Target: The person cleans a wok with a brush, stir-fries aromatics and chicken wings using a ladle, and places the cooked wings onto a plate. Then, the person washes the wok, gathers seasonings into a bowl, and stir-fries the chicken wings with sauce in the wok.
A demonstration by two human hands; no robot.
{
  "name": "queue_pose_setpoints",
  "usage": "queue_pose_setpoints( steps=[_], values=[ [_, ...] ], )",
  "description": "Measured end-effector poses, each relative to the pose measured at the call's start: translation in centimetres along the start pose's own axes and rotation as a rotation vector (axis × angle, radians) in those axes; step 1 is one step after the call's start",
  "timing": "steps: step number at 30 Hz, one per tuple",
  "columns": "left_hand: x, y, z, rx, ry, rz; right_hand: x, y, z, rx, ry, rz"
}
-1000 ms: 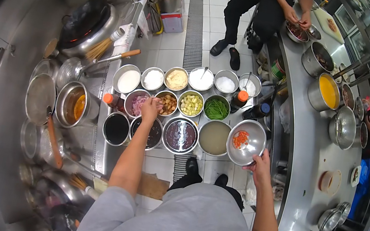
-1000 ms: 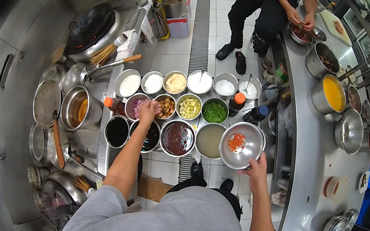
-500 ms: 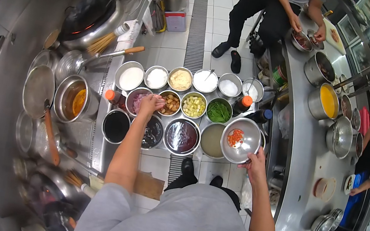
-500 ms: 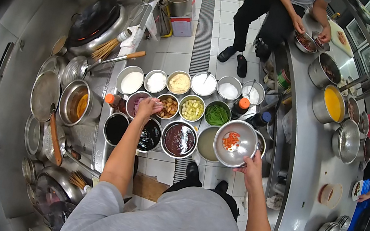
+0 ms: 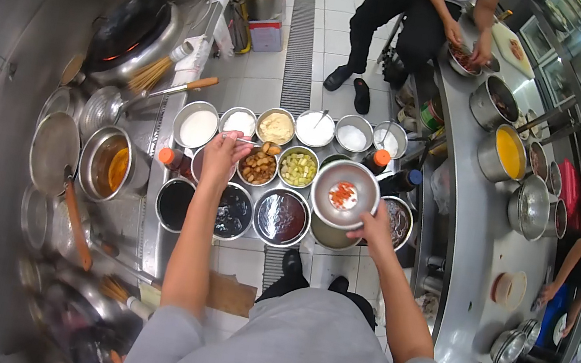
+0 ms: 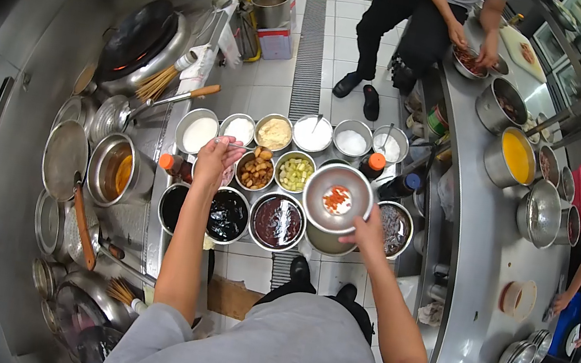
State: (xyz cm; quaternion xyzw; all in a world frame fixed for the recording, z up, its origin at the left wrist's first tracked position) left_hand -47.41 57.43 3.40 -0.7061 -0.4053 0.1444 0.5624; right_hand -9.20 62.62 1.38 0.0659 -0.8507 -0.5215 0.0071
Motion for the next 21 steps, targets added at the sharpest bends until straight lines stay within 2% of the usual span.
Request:
queue_pose_setpoints(
  steps=[2,4,5,6,10,12,15,17,19,21],
  values=[
    [3.7,-2.3,-3.7,0.116,0.058,-0.003,2.3,0.9,1.1,-0.005,0.061,-0.048],
    [7.1,-1.6,-6.9,0.276,0.259,0.172,4.5,1.2,2.0,-0.008,0.080,-0.098],
    [7.8,-1.8,-8.2,0.437,0.225,0.447,5.2,1.0,2.5,0.031,0.085,-0.098],
    [7.5,-1.7,-8.4,0.439,0.224,0.445,5.9,1.3,2.6,0.068,0.094,-0.099],
    [4.0,-1.6,-5.8,0.523,-0.010,0.356,6.0,0.7,2.8,0.084,0.101,-0.037],
    [1.0,1.0,-2.7,0.501,-0.094,0.319,5.2,0.4,3.1,0.098,0.123,0.020],
    [-1.5,5.8,0.5,0.404,-0.154,0.447,4.4,0.5,2.7,0.125,0.149,0.051],
    [-2.5,9.9,2.5,0.513,-0.206,0.574,3.9,0.8,2.0,0.149,0.168,0.084],
    [-2.4,10.9,2.1,0.571,-0.218,0.677,3.6,1.1,1.3,0.152,0.183,0.083],
    [-2.5,12.1,2.0,0.450,-0.192,0.783,3.1,1.2,1.4,0.148,0.195,0.082]
  ],
)
Point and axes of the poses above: each hand's wrist, its own z-axis towards the middle knuckle, its own x-axis out of the palm, y = z × x, the point moved 2 cm from there along z, towards the middle knuckle, and after that the axes turned 9 degrees about -y, right-handed, at the moved point
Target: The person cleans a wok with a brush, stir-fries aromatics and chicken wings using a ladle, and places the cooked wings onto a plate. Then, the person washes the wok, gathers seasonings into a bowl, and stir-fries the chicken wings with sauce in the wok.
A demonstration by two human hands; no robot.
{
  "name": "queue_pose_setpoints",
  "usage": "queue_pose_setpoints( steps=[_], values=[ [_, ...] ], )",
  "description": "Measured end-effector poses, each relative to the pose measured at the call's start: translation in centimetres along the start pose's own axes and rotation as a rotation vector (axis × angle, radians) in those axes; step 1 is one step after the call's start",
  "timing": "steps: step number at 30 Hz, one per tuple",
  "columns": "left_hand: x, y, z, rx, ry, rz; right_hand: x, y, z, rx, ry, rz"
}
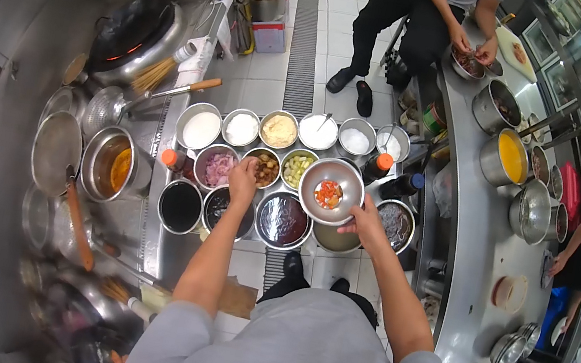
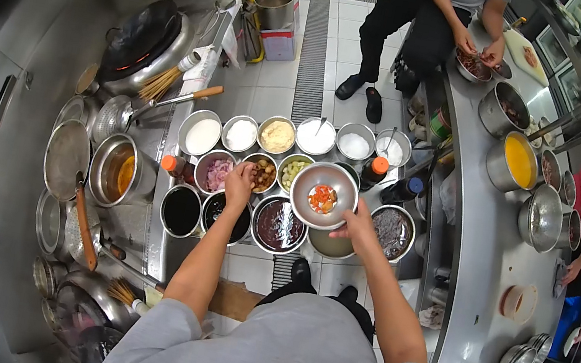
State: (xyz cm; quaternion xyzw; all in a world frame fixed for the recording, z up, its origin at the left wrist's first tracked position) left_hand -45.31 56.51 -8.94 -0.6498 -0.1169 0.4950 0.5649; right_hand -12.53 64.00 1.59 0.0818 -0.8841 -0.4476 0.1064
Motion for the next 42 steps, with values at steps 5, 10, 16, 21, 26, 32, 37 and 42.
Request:
queue_pose_setpoints(
  steps=[5,10,16,21,26,32,37,42],
  values=[
    [0.3,2.3,0.9,-0.214,0.009,-0.323,-0.5,-0.6,-0.2,0.044,0.001,0.027],
    [0.1,2.5,1.7,-0.445,0.155,-0.436,-0.5,-0.6,-0.3,0.049,-0.011,0.018],
    [-1.2,3.3,3.1,-0.619,0.218,-0.571,-0.7,-1.0,-0.4,0.049,-0.030,0.031],
    [-1.3,2.8,3.3,-0.602,0.237,-0.578,-0.9,-1.4,-0.2,0.043,-0.028,0.044],
    [-1.4,0.8,2.7,-0.228,-0.023,-0.281,-1.0,-1.4,-0.2,0.051,-0.032,0.036],
    [0.9,1.6,1.9,-0.106,0.015,-0.209,-1.0,-1.9,-0.2,0.035,-0.046,0.058],
    [0.1,1.8,2.8,-0.362,0.167,-0.360,-1.0,-1.7,-0.4,0.047,-0.037,0.032],
    [-0.5,2.1,3.1,-0.530,0.279,-0.542,-1.2,-1.8,-0.2,0.046,-0.036,0.038]
  ],
)
Point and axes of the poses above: each hand's wrist, its own z-axis towards the middle knuckle, its own x-axis out of the palm, y = z × x, the point moved 2 cm from there along z, towards the middle knuckle, and after that the axes turned 9 degrees about -y, right-handed, at the moved point
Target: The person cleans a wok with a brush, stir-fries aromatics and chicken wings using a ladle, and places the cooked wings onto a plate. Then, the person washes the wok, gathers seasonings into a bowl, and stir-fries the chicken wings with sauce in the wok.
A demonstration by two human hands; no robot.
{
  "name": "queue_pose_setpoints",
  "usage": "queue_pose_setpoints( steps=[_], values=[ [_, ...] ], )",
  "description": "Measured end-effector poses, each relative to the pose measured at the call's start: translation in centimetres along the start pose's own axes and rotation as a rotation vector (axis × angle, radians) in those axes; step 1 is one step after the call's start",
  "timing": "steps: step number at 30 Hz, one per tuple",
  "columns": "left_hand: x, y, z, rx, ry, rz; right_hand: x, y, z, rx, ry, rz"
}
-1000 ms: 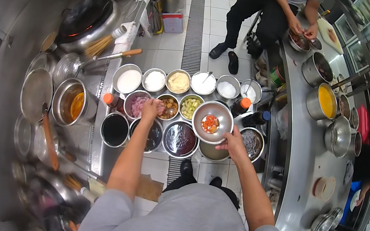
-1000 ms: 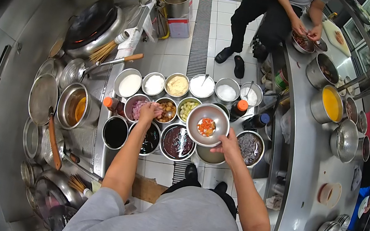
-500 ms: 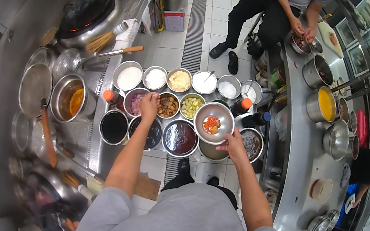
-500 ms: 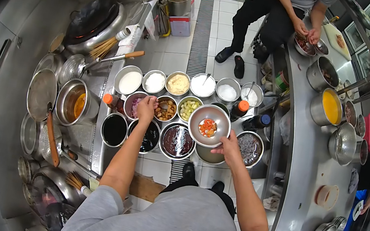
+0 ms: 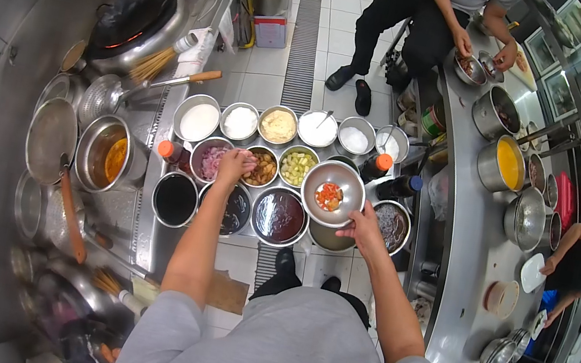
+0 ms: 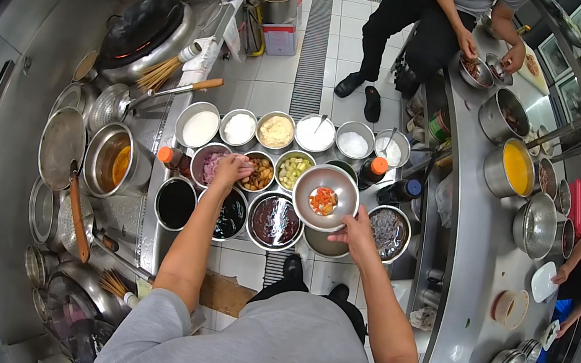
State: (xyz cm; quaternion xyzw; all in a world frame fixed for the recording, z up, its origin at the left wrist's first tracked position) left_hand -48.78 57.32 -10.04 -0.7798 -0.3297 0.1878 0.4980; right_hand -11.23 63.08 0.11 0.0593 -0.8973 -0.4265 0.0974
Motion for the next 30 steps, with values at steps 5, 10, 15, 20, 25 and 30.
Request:
queue_pose_setpoints(
  steps=[5,10,15,20,25,30],
  values=[
    [-0.2,-0.3,0.4,-0.045,-0.023,-0.031,-0.1,-0.2,0.2,0.004,-0.003,-0.009],
    [-1.1,-0.6,1.1,-0.081,0.026,-0.052,0.0,-0.1,0.1,0.003,0.003,-0.004],
    [-2.3,-1.9,1.0,-0.106,0.014,-0.115,-0.1,-0.1,0.3,0.018,0.002,-0.004],
    [-1.9,-6.1,-1.0,-0.069,-0.026,-0.153,0.9,0.1,1.1,-0.024,0.056,-0.020],
    [4.0,-13.4,-8.8,0.104,0.141,-0.200,5.0,1.3,2.5,-0.044,-0.006,-0.077],
    [2.3,-10.9,-8.9,0.441,-0.105,-0.049,7.6,1.3,3.0,0.009,0.096,-0.099]
  ],
)
Point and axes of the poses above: each hand's wrist, its own z-axis towards the middle knuckle, its own x-axis out of the palm, y = z × x, the point moved 2 cm from there along z, towards the middle knuckle, and after that the axes turned 9 degrees about -y, right-handed, at the moved point
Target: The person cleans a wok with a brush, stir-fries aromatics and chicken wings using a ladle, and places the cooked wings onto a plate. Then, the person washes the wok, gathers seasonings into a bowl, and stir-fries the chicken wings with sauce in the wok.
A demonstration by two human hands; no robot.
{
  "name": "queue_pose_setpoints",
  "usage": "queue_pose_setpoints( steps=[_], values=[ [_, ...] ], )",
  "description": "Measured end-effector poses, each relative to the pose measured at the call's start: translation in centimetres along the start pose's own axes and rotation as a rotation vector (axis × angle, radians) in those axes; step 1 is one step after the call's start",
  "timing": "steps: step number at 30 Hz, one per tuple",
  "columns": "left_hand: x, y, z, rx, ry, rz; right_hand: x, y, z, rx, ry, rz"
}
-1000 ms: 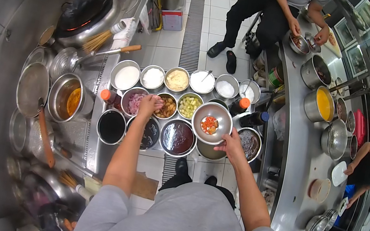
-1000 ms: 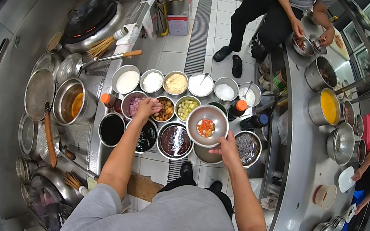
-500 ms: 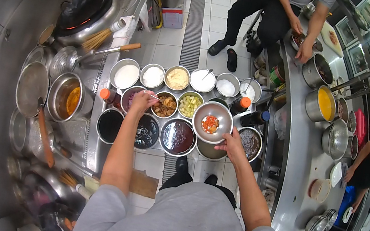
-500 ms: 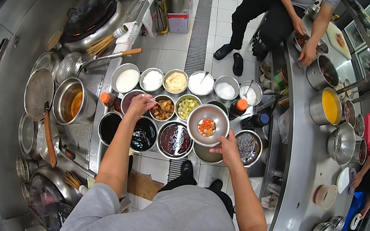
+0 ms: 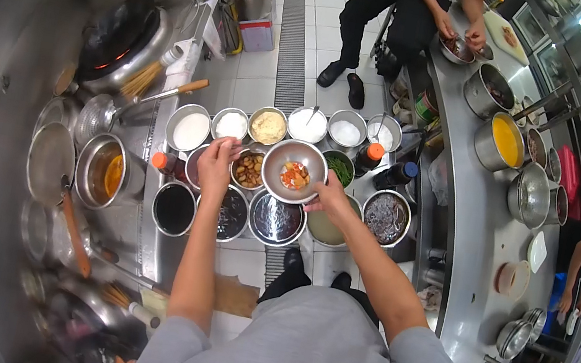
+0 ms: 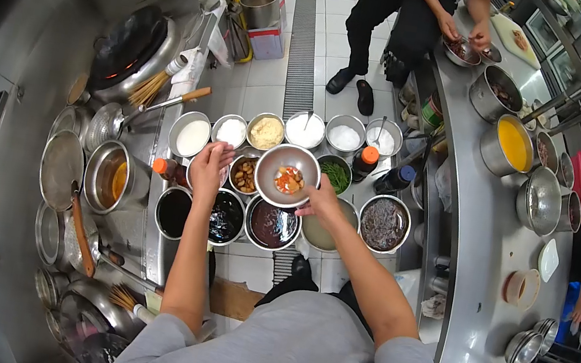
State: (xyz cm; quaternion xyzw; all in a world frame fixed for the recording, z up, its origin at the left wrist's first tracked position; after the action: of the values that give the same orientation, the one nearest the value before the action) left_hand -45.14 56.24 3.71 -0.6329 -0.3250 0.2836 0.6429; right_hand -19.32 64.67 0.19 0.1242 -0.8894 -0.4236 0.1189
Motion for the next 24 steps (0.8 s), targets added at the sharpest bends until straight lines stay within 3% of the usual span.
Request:
queue_pose_setpoints(
  steps=[1,3,5,7,9,11,14,16,18,19,24],
  values=[
    [-0.6,1.5,-0.1,0.005,0.002,0.000,-0.1,-0.2,-0.2,-0.005,0.001,0.003],
    [-1.6,4.4,-0.6,0.102,-0.039,0.282,-1.1,-1.0,-1.0,-0.016,-0.032,0.061],
    [-0.7,5.4,-2.7,0.182,0.069,0.553,-2.9,-1.8,-1.9,-0.030,-0.005,0.053],
    [-0.4,7.0,-4.4,0.491,0.269,0.794,-4.2,-1.4,-4.0,-0.052,0.027,0.053],
    [0.0,7.0,-6.2,0.635,0.293,0.813,-5.2,-1.0,-6.2,-0.062,0.001,0.012],
    [-0.4,5.5,-8.7,0.649,0.228,0.873,-6.4,-1.1,-8.0,-0.075,0.006,-0.016],
    [-1.7,2.3,-13.3,0.525,0.102,0.628,-7.0,-1.2,-10.9,-0.114,0.066,-0.075],
    [-3.1,2.5,-18.0,0.196,0.056,0.374,-6.6,-2.3,-12.5,-0.123,0.144,-0.114],
    [-5.3,0.6,-24.9,0.209,-0.106,0.437,-5.6,-4.4,-13.7,-0.068,0.301,-0.092],
    [-6.3,-0.5,-28.5,0.156,-0.163,0.366,-5.1,-5.8,-14.1,-0.005,0.394,-0.056],
    [-14.1,-2.5,-45.7,-0.090,-0.371,0.643,-0.5,-14.9,-16.1,0.244,0.611,-0.197]
  ],
)
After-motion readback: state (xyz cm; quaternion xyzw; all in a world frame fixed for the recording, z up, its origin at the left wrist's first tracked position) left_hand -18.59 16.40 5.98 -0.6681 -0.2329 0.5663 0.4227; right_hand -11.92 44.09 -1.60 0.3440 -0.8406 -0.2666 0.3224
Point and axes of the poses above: each hand's wrist, its own z-axis towards the middle knuckle, its own x-axis out of the palm, y = z × x, the point moved 2 cm from there along z, towards the middle knuckle, and after that the axes turned 9 degrees about -y, right-handed, at the moved point
